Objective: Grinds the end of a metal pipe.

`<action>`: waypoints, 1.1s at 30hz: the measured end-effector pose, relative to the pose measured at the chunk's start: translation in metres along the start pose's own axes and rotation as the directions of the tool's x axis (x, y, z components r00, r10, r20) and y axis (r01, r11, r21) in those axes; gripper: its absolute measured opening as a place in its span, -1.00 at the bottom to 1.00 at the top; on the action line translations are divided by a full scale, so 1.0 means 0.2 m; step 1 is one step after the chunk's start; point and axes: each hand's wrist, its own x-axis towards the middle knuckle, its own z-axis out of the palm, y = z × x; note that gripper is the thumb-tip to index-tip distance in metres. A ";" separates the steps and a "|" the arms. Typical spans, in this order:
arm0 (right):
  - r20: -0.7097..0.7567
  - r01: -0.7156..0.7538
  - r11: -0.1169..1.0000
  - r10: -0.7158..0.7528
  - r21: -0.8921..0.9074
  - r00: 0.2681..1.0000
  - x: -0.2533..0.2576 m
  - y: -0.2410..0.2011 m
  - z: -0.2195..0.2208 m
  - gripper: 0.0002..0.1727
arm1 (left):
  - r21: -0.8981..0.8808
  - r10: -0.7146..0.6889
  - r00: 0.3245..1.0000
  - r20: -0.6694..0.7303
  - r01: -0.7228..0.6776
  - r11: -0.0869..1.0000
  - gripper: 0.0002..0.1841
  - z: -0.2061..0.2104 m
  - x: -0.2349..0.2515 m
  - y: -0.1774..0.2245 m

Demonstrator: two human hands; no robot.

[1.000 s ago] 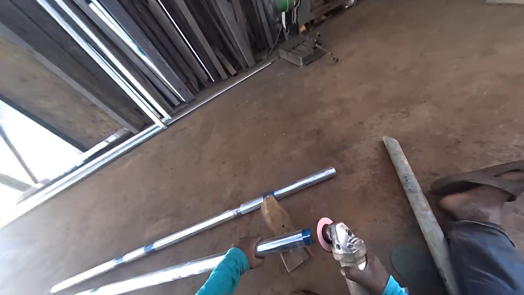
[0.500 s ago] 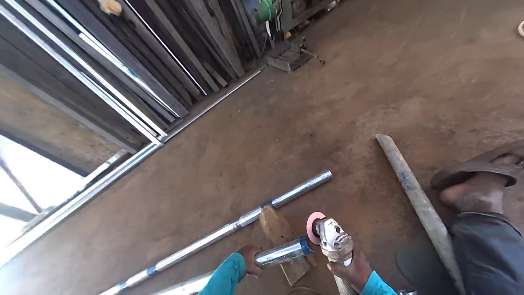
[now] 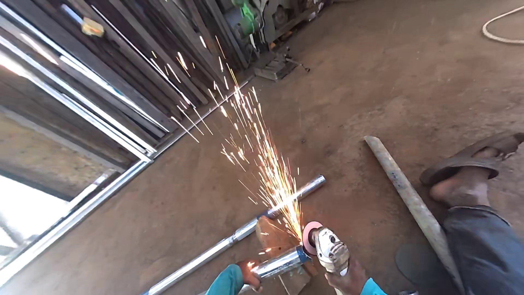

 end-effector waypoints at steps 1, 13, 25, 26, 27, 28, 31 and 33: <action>-0.012 -0.016 0.999 0.016 -0.029 1.000 0.00 0.00 0.00 0.15 | 0.003 -0.010 1.000 0.002 0.010 1.000 -0.28 0.00 0.00 0.00; -0.015 0.047 0.999 -0.047 -0.017 0.999 -0.03 -0.04 -0.03 0.17 | 0.014 0.046 0.997 -0.055 -0.045 0.999 -0.25 0.03 0.00 -0.03; 0.018 0.024 0.995 -0.025 0.095 1.000 -0.08 -0.02 -0.17 0.06 | 0.044 0.013 0.968 -0.250 -0.002 0.999 -0.25 0.16 -0.04 -0.02; 0.045 0.037 0.997 -0.040 0.075 0.998 -0.10 -0.03 -0.18 0.06 | 0.039 0.007 0.962 -0.274 0.004 0.999 -0.25 0.18 -0.05 -0.01; 0.076 0.045 0.998 -0.049 0.052 0.996 -0.14 -0.05 -0.20 0.07 | 0.039 -0.008 0.955 -0.298 0.021 0.999 -0.26 0.20 -0.07 0.00; 0.100 0.057 0.998 -0.058 0.021 0.993 -0.17 -0.07 -0.20 0.08 | 0.041 -0.032 0.947 -0.320 0.048 0.998 -0.27 0.21 -0.09 0.02; 0.127 0.072 0.995 -0.063 -0.069 0.990 -0.26 -0.08 -0.19 0.10 | 0.040 -0.101 0.918 -0.384 0.126 0.991 -0.27 0.25 -0.14 0.06; 0.133 0.061 0.989 -0.043 -0.137 0.990 -0.31 -0.05 -0.19 0.08 | 0.030 -0.105 0.902 -0.420 0.130 0.991 -0.26 0.29 -0.14 0.06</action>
